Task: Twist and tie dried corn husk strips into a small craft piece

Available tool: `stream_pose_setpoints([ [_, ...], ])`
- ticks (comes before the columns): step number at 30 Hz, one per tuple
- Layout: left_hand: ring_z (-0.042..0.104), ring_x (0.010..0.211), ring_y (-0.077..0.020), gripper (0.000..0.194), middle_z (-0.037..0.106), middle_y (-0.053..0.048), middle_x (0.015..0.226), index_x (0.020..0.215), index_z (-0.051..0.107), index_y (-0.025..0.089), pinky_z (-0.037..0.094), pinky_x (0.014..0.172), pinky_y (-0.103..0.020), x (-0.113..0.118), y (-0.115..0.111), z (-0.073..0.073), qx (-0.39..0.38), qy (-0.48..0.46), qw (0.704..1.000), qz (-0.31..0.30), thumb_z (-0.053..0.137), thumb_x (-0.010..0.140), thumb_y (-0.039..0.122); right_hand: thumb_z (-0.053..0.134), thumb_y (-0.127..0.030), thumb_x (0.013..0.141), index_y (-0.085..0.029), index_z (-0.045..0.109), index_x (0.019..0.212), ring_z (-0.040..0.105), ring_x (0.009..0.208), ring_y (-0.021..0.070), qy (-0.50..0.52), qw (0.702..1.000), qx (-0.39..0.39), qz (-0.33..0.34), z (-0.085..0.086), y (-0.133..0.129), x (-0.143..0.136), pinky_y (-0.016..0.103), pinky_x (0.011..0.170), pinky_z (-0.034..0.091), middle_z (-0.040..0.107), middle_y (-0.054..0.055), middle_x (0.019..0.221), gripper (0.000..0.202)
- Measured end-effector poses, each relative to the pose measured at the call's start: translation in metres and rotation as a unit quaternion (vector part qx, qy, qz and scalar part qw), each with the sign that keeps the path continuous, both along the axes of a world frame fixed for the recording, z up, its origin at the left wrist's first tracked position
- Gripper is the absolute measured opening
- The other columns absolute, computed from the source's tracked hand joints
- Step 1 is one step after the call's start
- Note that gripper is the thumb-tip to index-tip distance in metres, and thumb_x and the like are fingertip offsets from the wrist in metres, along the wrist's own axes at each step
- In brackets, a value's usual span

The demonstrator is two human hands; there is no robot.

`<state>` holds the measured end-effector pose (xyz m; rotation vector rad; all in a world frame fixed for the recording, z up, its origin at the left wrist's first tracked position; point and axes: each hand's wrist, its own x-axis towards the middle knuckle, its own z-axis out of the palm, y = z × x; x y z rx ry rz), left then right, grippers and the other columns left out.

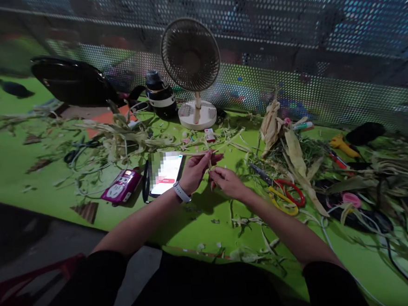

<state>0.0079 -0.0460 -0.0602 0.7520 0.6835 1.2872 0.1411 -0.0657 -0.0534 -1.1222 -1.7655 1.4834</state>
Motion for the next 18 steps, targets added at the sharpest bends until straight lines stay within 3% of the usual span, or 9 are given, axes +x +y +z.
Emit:
stream_pose_setpoints([
  [7,0.069,0.084,-0.0185,0.037,0.074,-0.008,0.080,0.089,0.070,0.012,0.050,0.084,-0.032,-0.007,0.007,0.000,0.003,0.029,0.999,0.012,0.076,0.067,0.041,0.052,-0.056,0.084,-0.019,0.054,0.070,0.054,0.058,0.0123,-0.024,0.999,-0.015,0.037,0.007,0.003,0.009,0.026,0.062,0.041,0.056,-0.003,0.059,0.039],
  [9,0.068,0.079,-0.0151,0.036,0.072,-0.005,0.078,0.090,0.069,0.013,0.050,0.079,-0.028,-0.009,0.008,0.001,-0.008,0.014,1.000,-0.003,0.077,0.066,0.040,0.055,-0.053,0.083,-0.019,0.056,0.069,0.054,0.058,0.0127,-0.023,1.000,-0.010,0.002,0.005,0.008,0.014,0.027,0.061,0.041,0.057,-0.002,0.060,0.037],
  [11,0.064,0.071,-0.0110,0.035,0.068,-0.002,0.072,0.092,0.069,0.014,0.050,0.071,-0.024,-0.011,0.008,0.002,-0.024,0.001,0.999,-0.032,0.076,0.068,0.039,0.053,-0.054,0.083,-0.019,0.057,0.064,0.052,0.055,0.0125,0.011,0.997,0.003,-0.074,0.002,0.016,0.020,0.027,0.058,0.040,0.057,-0.001,0.058,0.040],
  [14,0.052,0.056,-0.0058,0.032,0.058,0.002,0.063,0.093,0.068,0.014,0.041,0.052,-0.018,-0.010,0.004,0.005,-0.047,0.017,0.995,-0.092,0.072,0.073,0.038,0.049,-0.061,0.082,-0.021,0.053,0.057,0.043,0.044,0.0113,0.087,0.980,-0.016,-0.177,0.000,0.025,0.026,0.027,0.049,0.035,0.048,-0.003,0.048,0.047],
  [18,0.041,0.051,-0.0033,0.033,0.052,0.004,0.060,0.090,0.064,0.015,0.026,0.043,-0.016,-0.006,0.001,0.003,-0.007,0.061,0.995,-0.081,0.076,0.069,0.037,0.056,-0.067,0.074,-0.022,0.045,0.052,0.032,0.037,0.0090,0.139,0.965,-0.062,-0.215,0.001,0.027,0.023,0.027,0.042,0.029,0.036,-0.006,0.039,0.051],
])
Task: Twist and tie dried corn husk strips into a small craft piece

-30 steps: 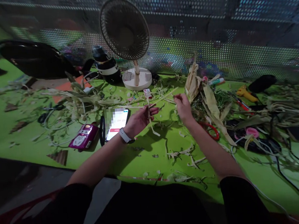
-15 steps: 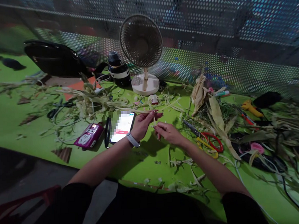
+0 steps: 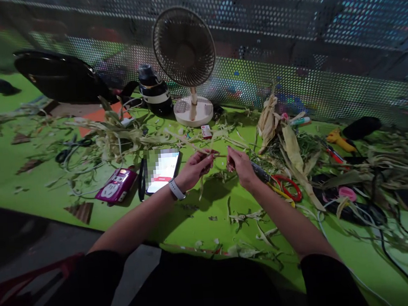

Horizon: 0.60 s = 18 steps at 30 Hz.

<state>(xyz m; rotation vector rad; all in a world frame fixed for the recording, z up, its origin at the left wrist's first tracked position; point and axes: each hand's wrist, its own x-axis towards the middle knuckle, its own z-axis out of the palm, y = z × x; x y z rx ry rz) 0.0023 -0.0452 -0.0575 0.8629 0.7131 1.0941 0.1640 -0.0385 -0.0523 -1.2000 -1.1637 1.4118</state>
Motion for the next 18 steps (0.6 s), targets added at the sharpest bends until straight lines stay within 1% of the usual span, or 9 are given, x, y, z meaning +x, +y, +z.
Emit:
stream_pose_setpoints([
  [2,0.040,0.050,-0.0034,0.035,0.053,0.005,0.061,0.091,0.062,0.016,0.026,0.045,-0.017,0.001,0.001,-0.002,0.036,0.004,0.999,0.005,0.076,0.068,0.039,0.053,-0.074,0.071,-0.022,0.046,0.051,0.031,0.035,0.0082,0.025,0.998,-0.057,0.030,0.000,-0.001,-0.003,0.026,0.041,0.030,0.035,-0.006,0.038,0.056],
  [4,0.041,0.050,-0.0036,0.037,0.055,0.005,0.062,0.092,0.059,0.018,0.027,0.046,-0.017,0.001,0.001,-0.003,0.053,0.000,0.999,0.002,0.075,0.069,0.041,0.051,-0.078,0.069,-0.021,0.048,0.052,0.030,0.034,0.0076,0.050,0.990,-0.113,0.067,0.000,-0.002,-0.005,0.025,0.040,0.030,0.035,-0.006,0.038,0.059],
  [7,0.043,0.052,-0.0043,0.038,0.057,0.004,0.064,0.090,0.057,0.018,0.029,0.048,-0.018,0.000,0.000,-0.001,0.050,-0.010,0.999,0.000,0.076,0.067,0.042,0.050,-0.077,0.070,-0.020,0.049,0.051,0.030,0.033,0.0077,0.099,0.975,-0.165,0.112,0.000,0.000,-0.005,0.025,0.040,0.031,0.033,-0.006,0.036,0.059],
  [9,0.044,0.051,-0.0048,0.037,0.058,0.003,0.063,0.088,0.057,0.018,0.029,0.048,-0.019,0.000,-0.002,0.001,0.044,-0.002,0.999,-0.007,0.075,0.068,0.043,0.050,-0.072,0.073,-0.021,0.046,0.050,0.028,0.033,0.0078,0.127,0.967,-0.184,0.120,-0.001,0.001,-0.005,0.025,0.040,0.031,0.029,-0.007,0.035,0.057],
  [11,0.043,0.050,-0.0047,0.035,0.058,0.003,0.062,0.085,0.058,0.017,0.029,0.047,-0.019,0.000,-0.002,0.003,0.044,0.020,0.999,-0.003,0.073,0.070,0.044,0.054,-0.067,0.075,-0.021,0.043,0.049,0.027,0.034,0.0076,0.135,0.972,-0.167,0.092,-0.002,0.001,-0.006,0.024,0.041,0.031,0.027,-0.008,0.036,0.053],
  [13,0.041,0.048,-0.0041,0.033,0.059,0.003,0.060,0.080,0.057,0.016,0.030,0.047,-0.019,0.001,-0.001,0.003,0.053,0.048,0.997,0.029,0.071,0.072,0.045,0.056,-0.063,0.075,-0.021,0.043,0.049,0.029,0.035,0.0080,0.114,0.985,-0.117,0.053,-0.005,-0.003,-0.009,0.025,0.042,0.031,0.028,-0.007,0.036,0.051],
  [15,0.040,0.047,-0.0037,0.033,0.060,0.003,0.059,0.076,0.056,0.015,0.030,0.047,-0.019,0.001,0.001,0.001,0.062,0.072,0.994,0.063,0.070,0.073,0.045,0.057,-0.063,0.076,-0.022,0.046,0.053,0.033,0.037,0.0091,0.068,0.996,-0.051,0.023,-0.009,-0.008,-0.014,0.026,0.044,0.032,0.034,-0.006,0.039,0.048],
  [18,0.039,0.047,-0.0039,0.033,0.060,0.003,0.058,0.075,0.055,0.015,0.030,0.047,-0.019,-0.001,0.006,-0.003,0.073,0.095,0.990,0.078,0.068,0.074,0.045,0.051,-0.064,0.080,-0.023,0.048,0.057,0.039,0.040,0.0110,-0.011,1.000,0.020,0.004,-0.011,-0.018,-0.020,0.027,0.046,0.034,0.042,-0.005,0.043,0.047],
])
